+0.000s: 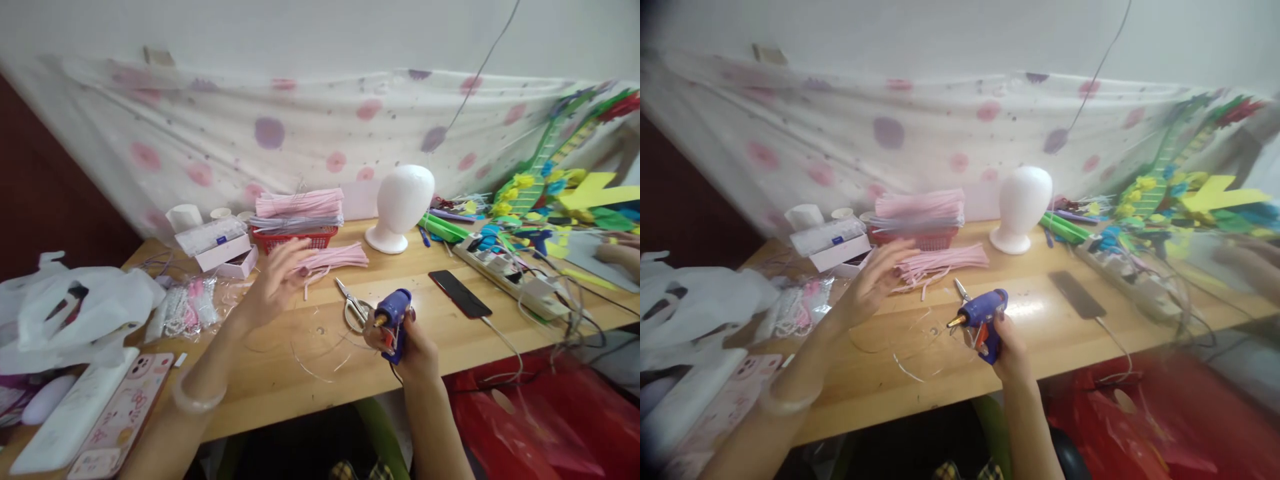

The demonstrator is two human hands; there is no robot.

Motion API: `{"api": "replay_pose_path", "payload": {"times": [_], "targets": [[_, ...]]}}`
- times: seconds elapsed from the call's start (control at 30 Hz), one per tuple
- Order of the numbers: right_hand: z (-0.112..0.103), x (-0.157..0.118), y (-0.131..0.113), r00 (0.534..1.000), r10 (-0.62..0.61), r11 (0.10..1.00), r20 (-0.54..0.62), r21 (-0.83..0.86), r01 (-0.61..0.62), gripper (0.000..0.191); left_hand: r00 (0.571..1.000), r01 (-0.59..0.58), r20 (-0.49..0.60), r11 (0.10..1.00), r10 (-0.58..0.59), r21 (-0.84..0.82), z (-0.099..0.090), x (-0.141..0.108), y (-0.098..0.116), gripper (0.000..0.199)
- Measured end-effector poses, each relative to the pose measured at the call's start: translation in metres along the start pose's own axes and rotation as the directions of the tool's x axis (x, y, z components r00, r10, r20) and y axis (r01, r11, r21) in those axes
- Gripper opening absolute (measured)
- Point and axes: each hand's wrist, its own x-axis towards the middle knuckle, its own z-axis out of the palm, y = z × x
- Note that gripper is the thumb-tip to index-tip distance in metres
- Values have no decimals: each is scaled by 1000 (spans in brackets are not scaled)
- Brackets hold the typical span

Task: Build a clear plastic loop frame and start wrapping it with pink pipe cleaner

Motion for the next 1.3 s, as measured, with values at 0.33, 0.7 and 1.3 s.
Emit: {"api": "replay_pose_path", "payload": {"times": [0.33,0.7,1.3], "targets": [[-3,-5,-27,901,-272,962,-340,-110,249,54,937,348,107,883,-331,-315,7,-24,10,36],[36,-56,-8,969,-216,934,-122,-316,169,59,893,163,-437,982,-107,91,35,-68,68,9],[44,-50,-10,923,-332,919,-192,-288,271,43,880,55,-473,981,39,184,41,-69,61,11]]}}
